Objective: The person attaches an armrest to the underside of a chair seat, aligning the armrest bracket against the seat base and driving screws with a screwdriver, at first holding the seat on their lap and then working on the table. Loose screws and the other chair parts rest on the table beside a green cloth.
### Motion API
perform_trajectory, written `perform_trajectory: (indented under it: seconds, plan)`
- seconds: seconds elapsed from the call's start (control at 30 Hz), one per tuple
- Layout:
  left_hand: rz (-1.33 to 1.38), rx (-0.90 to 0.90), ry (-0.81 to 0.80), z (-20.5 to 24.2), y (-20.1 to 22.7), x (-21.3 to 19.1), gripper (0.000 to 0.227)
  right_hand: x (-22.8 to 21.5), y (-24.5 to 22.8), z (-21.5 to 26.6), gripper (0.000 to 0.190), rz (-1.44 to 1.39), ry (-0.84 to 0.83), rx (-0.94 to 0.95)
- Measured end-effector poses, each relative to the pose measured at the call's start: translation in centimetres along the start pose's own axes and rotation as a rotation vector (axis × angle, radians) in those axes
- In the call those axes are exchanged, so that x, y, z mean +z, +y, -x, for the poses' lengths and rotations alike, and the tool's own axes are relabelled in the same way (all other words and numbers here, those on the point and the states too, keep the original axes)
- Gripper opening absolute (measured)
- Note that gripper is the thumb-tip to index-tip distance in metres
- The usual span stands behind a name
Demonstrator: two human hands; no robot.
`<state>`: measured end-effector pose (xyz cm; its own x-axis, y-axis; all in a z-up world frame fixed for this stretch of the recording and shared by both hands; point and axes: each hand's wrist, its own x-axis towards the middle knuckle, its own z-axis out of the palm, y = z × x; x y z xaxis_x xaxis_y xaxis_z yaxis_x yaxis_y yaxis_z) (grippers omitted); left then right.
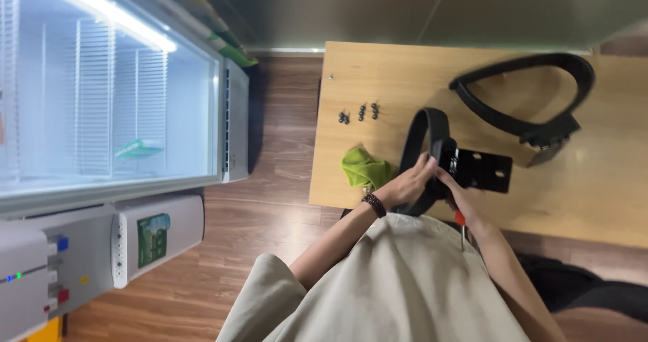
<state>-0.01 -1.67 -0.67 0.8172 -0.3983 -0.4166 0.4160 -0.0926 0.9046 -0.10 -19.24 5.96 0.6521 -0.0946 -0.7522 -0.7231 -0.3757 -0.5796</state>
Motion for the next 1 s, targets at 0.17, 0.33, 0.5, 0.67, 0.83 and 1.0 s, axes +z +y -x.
perform_trajectory:
  seconds: [0.17, 0.33, 0.5, 0.67, 0.83, 1.0]
  plan:
    - [-0.227, 0.089, 0.012, 3.5, 5.8, -3.4, 0.067, 0.7, 0.2, -1.3, 0.043, -0.155, 0.006, -0.128]
    - [-0.037, 0.167, 0.185, 6.1, 5.7, -7.1, 0.058, -0.2, -3.0, -1.4, 0.039, -0.096, 0.019, -0.14]
    - [0.182, 0.18, 0.372, 8.3, 4.5, -8.9, 0.053, -1.0, -5.2, -2.1, 0.032, -0.029, -0.071, -0.189]
    - [0.215, 0.168, 0.467, 10.0, 7.1, -7.3, 0.052, 0.9, -7.1, -0.4, 0.035, 0.199, -0.146, -0.249]
    - [0.212, 0.178, 0.506, 10.5, 6.9, -6.2, 0.05, 1.8, -7.3, 0.6, 0.028, 0.209, -0.266, -0.606]
    - [0.237, 0.225, 0.56, 10.9, 5.7, -8.4, 0.048, 2.1, -7.8, 0.4, 0.032, 0.289, -0.235, -0.681]
